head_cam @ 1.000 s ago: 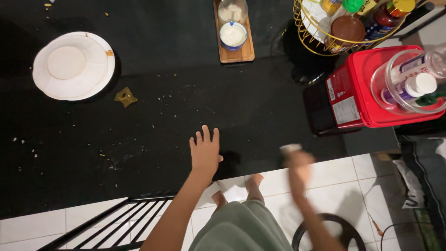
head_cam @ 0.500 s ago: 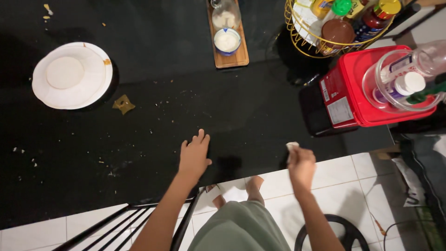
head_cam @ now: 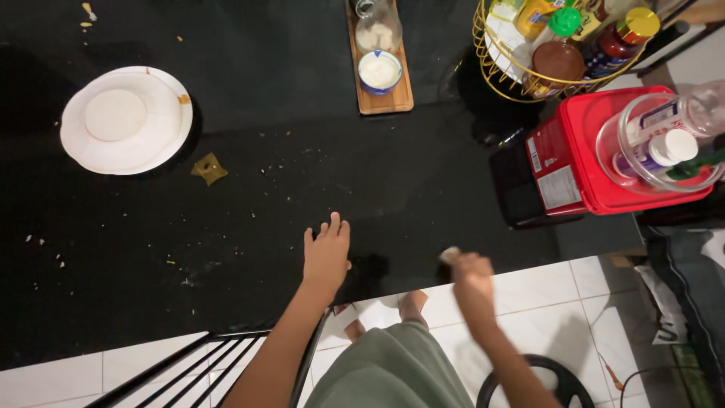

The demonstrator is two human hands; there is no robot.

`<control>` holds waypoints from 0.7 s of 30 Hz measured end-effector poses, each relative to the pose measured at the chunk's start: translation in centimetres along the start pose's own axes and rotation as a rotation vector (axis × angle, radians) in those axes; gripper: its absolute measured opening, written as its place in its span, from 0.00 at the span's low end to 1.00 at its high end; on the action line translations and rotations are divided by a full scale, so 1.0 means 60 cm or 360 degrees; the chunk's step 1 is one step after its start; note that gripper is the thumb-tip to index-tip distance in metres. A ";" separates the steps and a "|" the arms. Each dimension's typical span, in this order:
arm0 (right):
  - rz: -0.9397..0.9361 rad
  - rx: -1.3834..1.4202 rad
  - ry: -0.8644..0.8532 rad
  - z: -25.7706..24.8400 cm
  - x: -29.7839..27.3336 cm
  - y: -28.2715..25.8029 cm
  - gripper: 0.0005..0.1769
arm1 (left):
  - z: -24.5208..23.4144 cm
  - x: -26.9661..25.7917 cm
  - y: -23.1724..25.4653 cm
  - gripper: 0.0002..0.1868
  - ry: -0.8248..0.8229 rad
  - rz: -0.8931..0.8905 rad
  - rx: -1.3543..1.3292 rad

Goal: Wiping down bottles, a plastic bowl, and the surface of a black dining table with a cloth.

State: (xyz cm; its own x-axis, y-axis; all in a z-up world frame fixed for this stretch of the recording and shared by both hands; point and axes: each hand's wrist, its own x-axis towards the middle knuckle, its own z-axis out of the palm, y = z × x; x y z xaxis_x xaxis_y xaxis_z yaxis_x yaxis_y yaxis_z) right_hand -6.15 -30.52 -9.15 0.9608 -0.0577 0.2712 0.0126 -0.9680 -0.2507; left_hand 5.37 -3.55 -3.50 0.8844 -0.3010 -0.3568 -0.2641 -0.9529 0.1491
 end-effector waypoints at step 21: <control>0.0392 0.0224 -0.0039 0.025 -0.006 -0.002 0.14 | 0.009 0.003 -0.006 0.48 0.0073 0.0064 0.0070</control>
State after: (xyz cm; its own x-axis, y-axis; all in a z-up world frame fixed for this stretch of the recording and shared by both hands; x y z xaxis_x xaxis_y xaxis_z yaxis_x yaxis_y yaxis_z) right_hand -6.06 -30.02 -10.61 0.9461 -0.2793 0.1638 -0.1853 -0.8819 -0.4334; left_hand 5.43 -3.27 -4.10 0.8891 -0.3378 -0.3088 -0.3154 -0.9412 0.1214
